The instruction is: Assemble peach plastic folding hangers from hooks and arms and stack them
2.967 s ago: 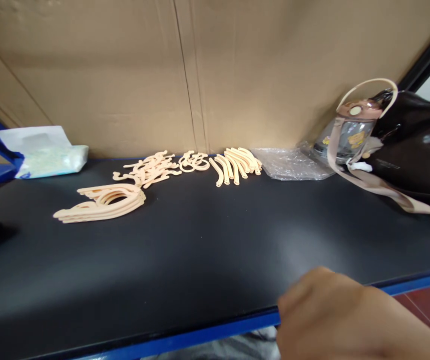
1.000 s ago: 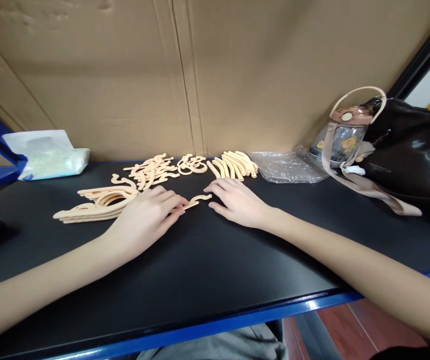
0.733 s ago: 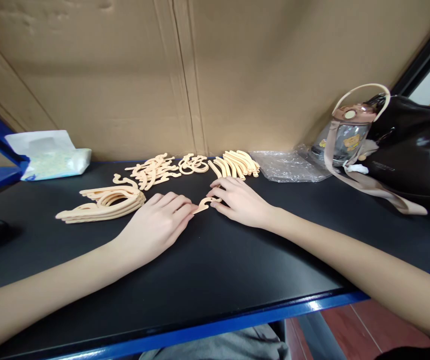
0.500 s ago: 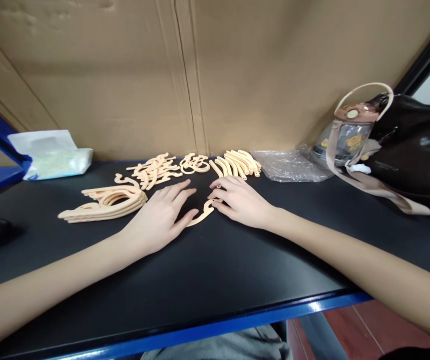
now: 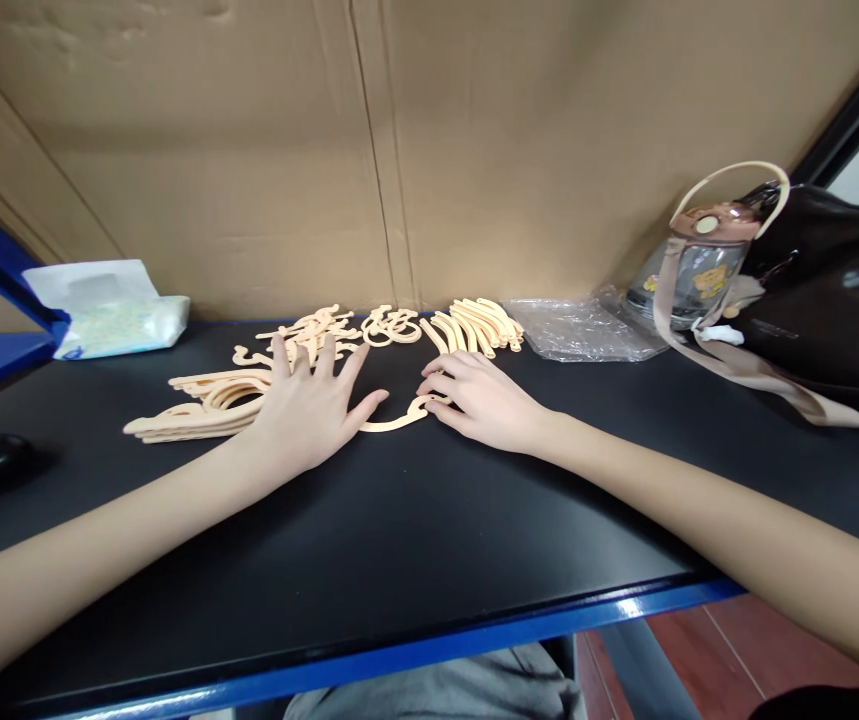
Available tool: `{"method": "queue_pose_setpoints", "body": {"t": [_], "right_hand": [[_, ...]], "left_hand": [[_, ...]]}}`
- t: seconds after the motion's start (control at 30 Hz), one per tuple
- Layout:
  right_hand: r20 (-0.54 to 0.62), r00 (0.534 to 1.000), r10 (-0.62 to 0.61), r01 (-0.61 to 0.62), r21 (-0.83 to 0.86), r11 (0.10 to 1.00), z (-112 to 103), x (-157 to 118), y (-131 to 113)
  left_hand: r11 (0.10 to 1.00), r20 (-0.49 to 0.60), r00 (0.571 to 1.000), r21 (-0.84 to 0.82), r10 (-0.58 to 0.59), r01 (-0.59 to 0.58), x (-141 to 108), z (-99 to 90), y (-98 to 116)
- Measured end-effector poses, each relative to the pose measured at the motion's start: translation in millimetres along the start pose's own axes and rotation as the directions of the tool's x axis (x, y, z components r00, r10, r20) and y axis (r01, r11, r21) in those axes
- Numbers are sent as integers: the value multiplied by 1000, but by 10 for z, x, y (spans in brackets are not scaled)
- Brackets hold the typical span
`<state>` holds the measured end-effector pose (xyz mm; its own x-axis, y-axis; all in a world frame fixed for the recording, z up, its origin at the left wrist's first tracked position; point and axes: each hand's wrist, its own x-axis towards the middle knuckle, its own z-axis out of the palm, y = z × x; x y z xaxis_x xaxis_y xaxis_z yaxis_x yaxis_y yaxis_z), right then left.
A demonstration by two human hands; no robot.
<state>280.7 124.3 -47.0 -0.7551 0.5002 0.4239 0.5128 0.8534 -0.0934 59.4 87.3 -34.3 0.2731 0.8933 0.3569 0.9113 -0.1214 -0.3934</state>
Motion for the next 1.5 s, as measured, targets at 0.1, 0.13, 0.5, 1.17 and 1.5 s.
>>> {"method": "queue_pose_setpoints", "body": {"t": [0.1,0.13,0.5,1.17,1.5], "right_hand": [[3,1000,3,-3,2,1000,0,0,3],[5,1000,4,-4,3,1000,1,1,4],[5,1000,-5,5,0,1000,4,6,5],[-2,1000,-10,10,6,1000,14,2,23],[-35,999,7,-5,57,998,-54,30,-19]], "left_hand": [[1000,33,999,24,-5,4,9,14,-11],[1000,48,999,20,-1,0,10,19,-16],[968,-8,970,-68,242,-242,46,41,-30],[838,-222,830,-83,512,-539,-85,-72,30],[941,-212,948,-194,237,-278,-172,-88,92]]}}
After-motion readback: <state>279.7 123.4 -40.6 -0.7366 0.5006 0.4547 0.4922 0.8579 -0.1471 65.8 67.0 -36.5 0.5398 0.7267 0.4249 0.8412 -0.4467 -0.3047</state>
